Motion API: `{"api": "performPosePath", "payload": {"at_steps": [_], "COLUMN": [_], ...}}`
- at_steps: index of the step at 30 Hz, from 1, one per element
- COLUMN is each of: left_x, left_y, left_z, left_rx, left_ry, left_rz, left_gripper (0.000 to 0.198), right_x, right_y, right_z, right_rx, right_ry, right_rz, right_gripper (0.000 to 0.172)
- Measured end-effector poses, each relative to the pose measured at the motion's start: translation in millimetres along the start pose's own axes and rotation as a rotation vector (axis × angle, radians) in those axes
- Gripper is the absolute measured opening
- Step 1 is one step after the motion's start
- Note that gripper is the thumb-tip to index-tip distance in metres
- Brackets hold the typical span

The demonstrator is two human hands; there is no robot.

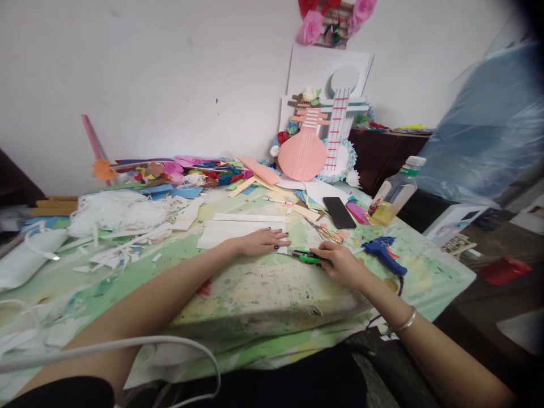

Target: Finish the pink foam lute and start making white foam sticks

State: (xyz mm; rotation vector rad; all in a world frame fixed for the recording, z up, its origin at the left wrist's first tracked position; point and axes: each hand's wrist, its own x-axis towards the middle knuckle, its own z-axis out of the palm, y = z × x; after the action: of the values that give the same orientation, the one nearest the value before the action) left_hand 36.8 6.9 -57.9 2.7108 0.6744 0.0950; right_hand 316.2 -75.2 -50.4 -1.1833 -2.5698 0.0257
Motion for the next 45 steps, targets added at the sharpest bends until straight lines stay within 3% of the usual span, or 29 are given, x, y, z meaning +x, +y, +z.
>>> {"api": "performPosePath", "payload": {"at_steps": [10, 24, 29, 35, 39, 45], "left_x": [2.0, 6.0, 4.4, -0.4, 1.0, 2.0], "left_y": [4.9, -0.5, -0.3, -4.2, -10.3, -11.3], "left_z": [2.6, 7.2, 0.2, -13.1, -19.1, -20.8], "left_rx": [0.103, 0.084, 0.007, -0.167, -0.25, -0.22], "left_ry": [-0.037, -0.03, -0.065, -0.025, -0.058, -0.066], "left_rz": [-0.056, -0.063, -0.068, -0.065, 0.001, -0.049], "left_gripper": [0.05, 0.05, 0.05, 0.051, 0.055, 0.061], "right_x": [-3.2, -22.9, -27.6, -13.8, 3.2, 27.2], "right_y": [-7.8, -8.6, -4.5, 2.5, 6.1, -0.3], "right_z": [-3.6, -5.4, -8.2, -4.7, -1.3, 2.4], "right_rx": [-0.023, -0.022, 0.009, 0.037, 0.071, 0.126], "right_ry": [-0.027, -0.005, 0.0, 0.026, 0.012, -0.035], "right_rz": [0.009, 0.045, 0.101, 0.093, 0.051, -0.006], "right_gripper": [0.035, 0.031, 0.036, 0.04, 0.042, 0.041]}}
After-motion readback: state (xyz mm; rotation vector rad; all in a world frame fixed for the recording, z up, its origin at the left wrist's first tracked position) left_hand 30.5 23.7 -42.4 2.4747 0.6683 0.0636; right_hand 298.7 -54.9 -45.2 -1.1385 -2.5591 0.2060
